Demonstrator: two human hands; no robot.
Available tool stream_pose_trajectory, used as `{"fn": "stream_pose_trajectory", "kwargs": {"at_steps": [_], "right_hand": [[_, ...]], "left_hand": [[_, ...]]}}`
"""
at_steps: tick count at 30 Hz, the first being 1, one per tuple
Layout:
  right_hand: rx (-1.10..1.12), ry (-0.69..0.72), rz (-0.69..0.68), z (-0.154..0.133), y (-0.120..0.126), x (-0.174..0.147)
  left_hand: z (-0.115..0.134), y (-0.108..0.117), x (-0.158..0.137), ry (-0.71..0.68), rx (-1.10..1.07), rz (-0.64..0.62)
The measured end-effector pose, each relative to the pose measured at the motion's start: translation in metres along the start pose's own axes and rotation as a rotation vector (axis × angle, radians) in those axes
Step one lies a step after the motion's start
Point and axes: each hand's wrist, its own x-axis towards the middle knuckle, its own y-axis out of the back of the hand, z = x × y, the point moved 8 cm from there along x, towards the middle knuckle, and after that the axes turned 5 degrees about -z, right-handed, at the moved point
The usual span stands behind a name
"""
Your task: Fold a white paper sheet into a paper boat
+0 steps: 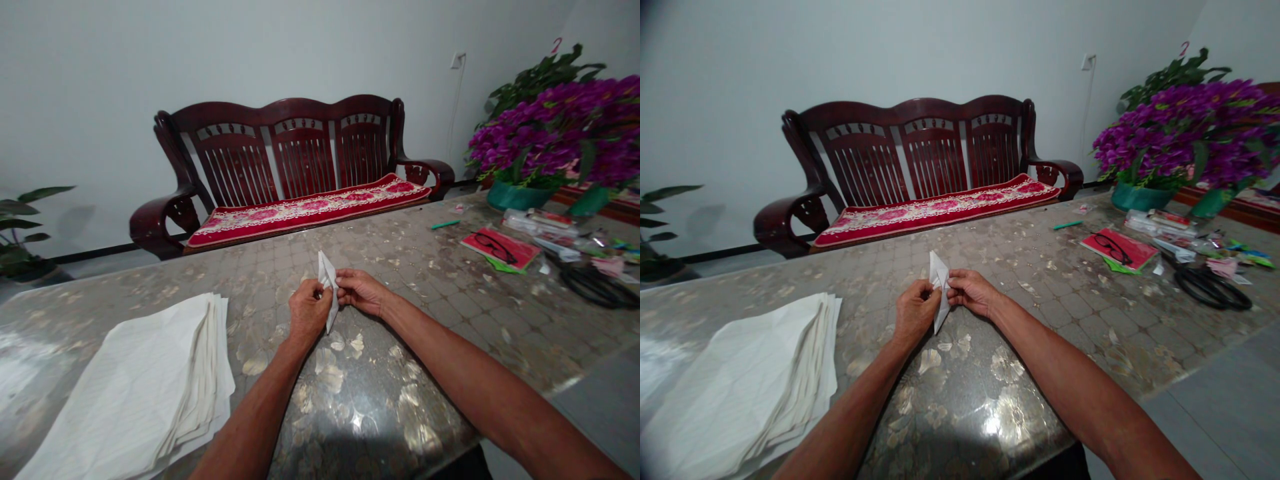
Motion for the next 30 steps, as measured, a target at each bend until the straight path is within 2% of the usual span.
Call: {"fn": "stream_pose_trajectory", "kwargs": {"at_steps": [6, 12, 15, 18, 22, 25, 30], "right_hand": [[-0.060, 0.005, 0.085, 0.002, 0.000, -0.002], [-0.073, 0.021, 0.067, 0.002, -0.001, -0.001], [-0.122, 0.055, 0.102, 0.002, 0.001, -0.001], [-0.347, 0.143, 0.186, -0.005, 0.001, -0.006], [-0.682, 0.208, 0.274, -0.015, -0.003, -0.014], [-0.811, 0.211, 0.343, -0.021, -0.003, -0.017], [-0.955, 0.219, 0.412, -0.027, -0.004, -0.015]], "left_hand": [[0.000, 0.004, 0.000, -0.014, 0.071, 0.034], [-0.003, 0.005, 0.001, -0.016, 0.102, 0.077], [-0.002, 0.008, 0.001, -0.046, 0.169, 0.119], [0.005, 0.009, -0.001, -0.118, 0.271, 0.137], [0.013, 0.002, -0.005, -0.182, 0.357, 0.075], [0.015, -0.005, -0.007, -0.202, 0.393, 0.031], [0.015, -0.009, -0.007, -0.221, 0.415, 0.029]]}}
